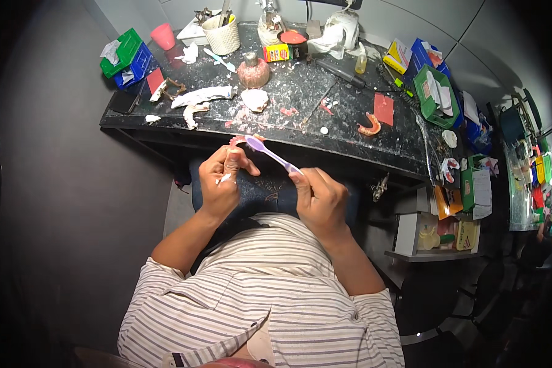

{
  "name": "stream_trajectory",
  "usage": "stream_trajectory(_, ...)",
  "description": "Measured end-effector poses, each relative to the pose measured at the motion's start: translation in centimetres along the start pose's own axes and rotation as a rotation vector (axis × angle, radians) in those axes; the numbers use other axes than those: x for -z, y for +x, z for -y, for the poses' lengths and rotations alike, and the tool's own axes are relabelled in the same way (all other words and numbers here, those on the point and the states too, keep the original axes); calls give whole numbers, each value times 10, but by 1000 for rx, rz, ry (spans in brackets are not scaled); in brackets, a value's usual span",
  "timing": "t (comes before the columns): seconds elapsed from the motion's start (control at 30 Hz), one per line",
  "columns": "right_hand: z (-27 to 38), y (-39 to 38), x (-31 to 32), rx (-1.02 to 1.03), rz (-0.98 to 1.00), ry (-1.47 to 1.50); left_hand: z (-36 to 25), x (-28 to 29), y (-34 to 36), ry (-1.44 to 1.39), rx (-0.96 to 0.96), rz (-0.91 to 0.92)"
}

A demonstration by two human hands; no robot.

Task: The person removes plaster from a dental model using pliers, brushes the denture with a toothbrush, scrapes around the teeth using a metal tool, and wipes it with a tissue.

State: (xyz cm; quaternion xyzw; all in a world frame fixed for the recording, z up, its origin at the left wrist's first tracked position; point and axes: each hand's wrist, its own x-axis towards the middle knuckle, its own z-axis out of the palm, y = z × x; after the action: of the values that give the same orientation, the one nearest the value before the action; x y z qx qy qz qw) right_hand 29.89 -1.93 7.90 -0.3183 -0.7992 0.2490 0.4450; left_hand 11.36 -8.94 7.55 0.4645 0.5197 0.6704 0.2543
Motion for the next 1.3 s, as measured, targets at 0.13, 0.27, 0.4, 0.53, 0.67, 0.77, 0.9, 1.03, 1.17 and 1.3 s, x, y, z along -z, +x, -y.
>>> stream_trajectory(0.13, -1, 4, -3, 60, -30, -48, 0, -1, 0, -143, -9, -36)
stream_trajectory(0.27, -6, -1, 7, -57, 2, -31, 5, 5, 1, -40, -100, -45)
stream_trajectory(0.4, -1, 5, 8, 5, -17, -60, 2, 2, 2, -9, -138, -40)
stream_trajectory(0.53, 2, 4, 18, -47, -62, -56, 5, 1, 0, 49, -151, -70)
stream_trajectory(0.67, -3, 7, 26, 93, -16, -1, 15, 14, 6, 344, -528, -27)
stream_trajectory(0.77, -5, 4, 42, -37, 27, 42, -3, 21, 11, 453, -661, -1)
stream_trajectory(0.9, 3, 8, 53, 71, 120, 7, -2, 20, 10, 398, -726, 15)
stream_trajectory(1.03, 8, 3, 54, 119, 100, 71, 0, 17, 7, 279, -674, -16)
stream_trajectory(1.17, 8, 5, 50, 81, 93, 27, -7, 12, 3, 172, -632, -9)
stream_trajectory(1.3, 21, 0, 62, 156, 144, 100, -5, 11, 0, 113, -640, 25)
